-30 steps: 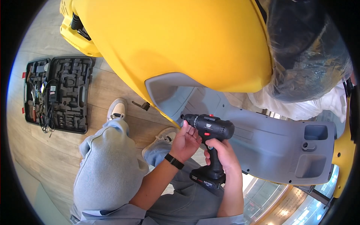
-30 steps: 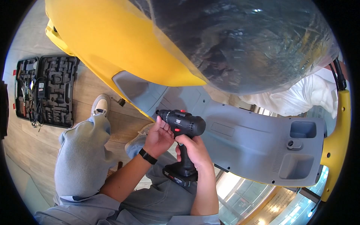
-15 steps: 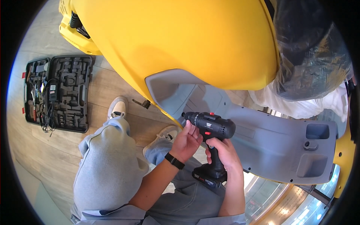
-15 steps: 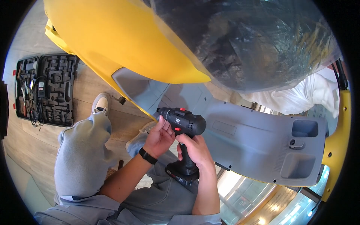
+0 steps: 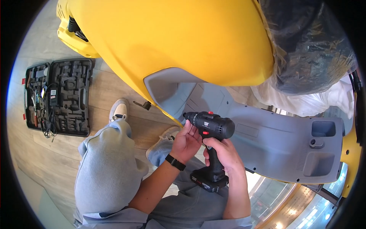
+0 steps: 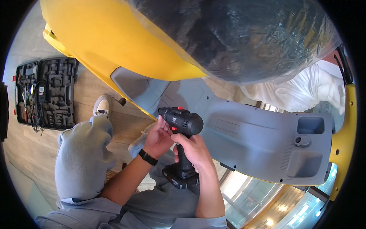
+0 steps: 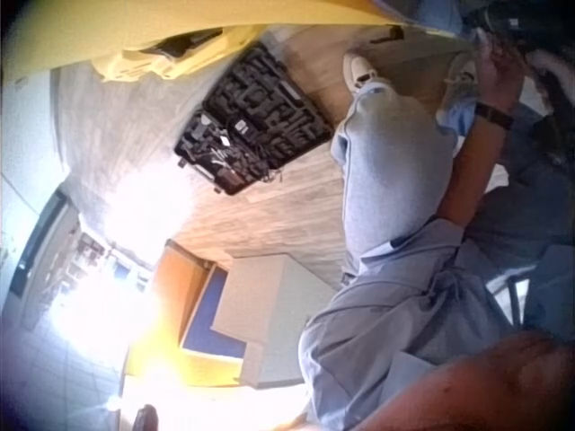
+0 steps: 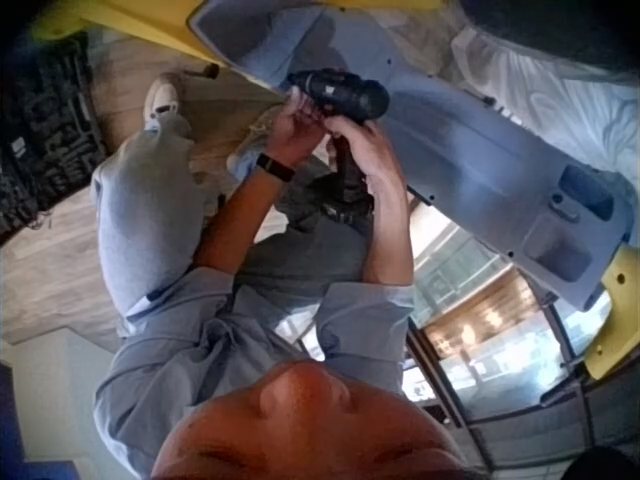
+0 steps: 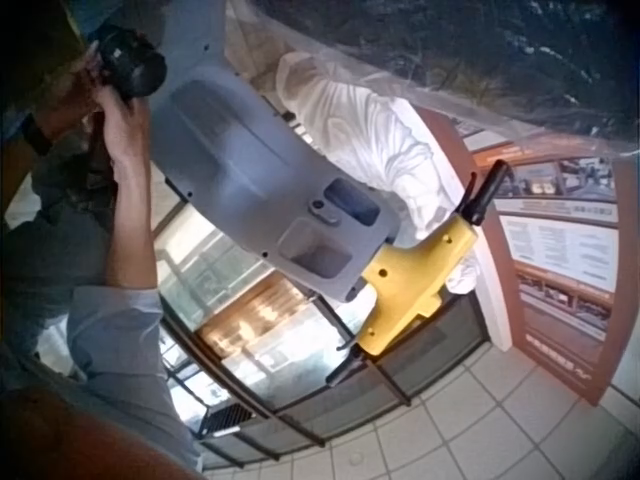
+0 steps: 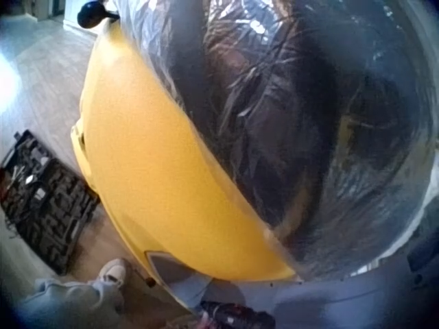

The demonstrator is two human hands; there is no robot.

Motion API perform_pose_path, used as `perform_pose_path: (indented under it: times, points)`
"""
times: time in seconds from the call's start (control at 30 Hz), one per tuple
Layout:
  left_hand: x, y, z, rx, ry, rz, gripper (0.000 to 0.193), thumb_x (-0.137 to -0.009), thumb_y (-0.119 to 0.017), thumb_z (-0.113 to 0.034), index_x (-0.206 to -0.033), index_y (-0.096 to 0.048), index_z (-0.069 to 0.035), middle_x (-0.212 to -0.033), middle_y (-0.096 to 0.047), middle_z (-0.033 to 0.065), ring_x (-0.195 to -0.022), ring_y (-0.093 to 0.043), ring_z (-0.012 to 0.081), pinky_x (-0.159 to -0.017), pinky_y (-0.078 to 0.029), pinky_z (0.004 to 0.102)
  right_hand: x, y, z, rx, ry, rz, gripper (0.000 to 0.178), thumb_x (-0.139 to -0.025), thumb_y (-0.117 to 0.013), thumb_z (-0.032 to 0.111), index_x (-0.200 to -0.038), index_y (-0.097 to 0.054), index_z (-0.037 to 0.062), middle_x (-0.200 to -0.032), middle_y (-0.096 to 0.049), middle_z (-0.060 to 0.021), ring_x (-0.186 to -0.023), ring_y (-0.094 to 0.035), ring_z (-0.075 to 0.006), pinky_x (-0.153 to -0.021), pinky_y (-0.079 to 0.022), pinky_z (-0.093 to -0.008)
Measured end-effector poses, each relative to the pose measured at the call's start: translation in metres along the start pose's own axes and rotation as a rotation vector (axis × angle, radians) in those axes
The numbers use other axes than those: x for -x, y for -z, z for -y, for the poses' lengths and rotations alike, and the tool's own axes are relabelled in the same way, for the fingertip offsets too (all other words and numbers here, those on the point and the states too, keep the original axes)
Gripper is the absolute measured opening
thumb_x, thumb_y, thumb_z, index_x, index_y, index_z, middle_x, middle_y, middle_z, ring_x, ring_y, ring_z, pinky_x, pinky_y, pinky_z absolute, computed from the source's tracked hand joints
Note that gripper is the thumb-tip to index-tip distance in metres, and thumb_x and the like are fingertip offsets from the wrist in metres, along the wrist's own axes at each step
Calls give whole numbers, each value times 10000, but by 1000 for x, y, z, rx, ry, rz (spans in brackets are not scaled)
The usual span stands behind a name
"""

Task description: Using a power drill to remove or install screws on the body panels of a yellow scooter.

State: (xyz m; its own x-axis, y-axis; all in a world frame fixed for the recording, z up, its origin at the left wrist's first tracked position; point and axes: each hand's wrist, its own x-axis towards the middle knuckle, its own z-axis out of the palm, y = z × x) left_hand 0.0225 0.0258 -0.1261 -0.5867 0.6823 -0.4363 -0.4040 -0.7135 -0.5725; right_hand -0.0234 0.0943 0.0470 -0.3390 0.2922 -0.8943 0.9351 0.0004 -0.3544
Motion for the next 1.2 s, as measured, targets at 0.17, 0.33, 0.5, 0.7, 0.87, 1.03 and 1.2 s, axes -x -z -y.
perform_pose_path:
  times: [0.17,0.33,0.5,0.7,0.87,1.03,1.2]
  points:
    - [4,-23,0,-197,-25,-227,394,-991,-551,-429,-1208,-584,-102,-1201,-643,17,-1106,-580,189,-997,-428,403,-1,-6,-4,-164,-25,-48,341,-870,-664,323,-1017,-566,31,-624,-573,-78,-468,-549,-181,-445,-450,-307]
    - [-4,-6,-2,-230,21,-338,258,-951,-640,-402,-1060,-628,-168,-1048,-643,-47,-1035,-578,133,-927,-446,360,-7,13,-13,-266,-112,-79,368,-856,-643,430,-948,-564,82,-589,-544,-48,-459,-527,-156,-442,-428,-272]
    - [3,-32,10,-361,-15,-306,207,-952,-648,-375,-1026,-624,-183,-960,-624,-61,-980,-586,112,-852,-496,335,-4,31,-18,-354,-151,-55,362,-855,-640,381,-1045,-557,84,-598,-551,-56,-469,-537,-165,-453,-445,-290]
    - [1,-26,11,-428,-69,-334,203,-966,-629,-367,-1037,-629,-177,-971,-633,-56,-911,-615,100,-778,-538,309,-8,36,-19,-395,-165,4,342,-853,-632,387,-1020,-569,95,-596,-546,-51,-474,-531,-157,-467,-439,-278]
    - [-1,-23,8,-410,-73,-324,207,-958,-641,-368,-1025,-634,-172,-938,-628,-63,-917,-619,100,-778,-546,309,-7,28,-15,-375,-173,-32,332,-854,-635,378,-1014,-565,95,-599,-553,-48,-481,-537,-155,-468,-441,-280]
    - [2,-28,2,-384,-71,-318,223,-940,-665,-379,-1007,-639,-169,-910,-623,-70,-912,-615,98,-785,-534,305,-9,23,-14,-356,-164,-19,331,-856,-637,370,-1013,-552,91,-604,-557,-58,-478,-543,-161,-459,-441,-283]
    - [0,-17,3,-306,-59,-334,215,-949,-653,-373,-1016,-642,-169,-932,-636,-65,-931,-609,104,-802,-519,313,-10,19,-13,-328,-141,-35,341,-852,-655,352,-1012,-542,73,-608,-560,-69,-467,-548,-172,-442,-449,-299]
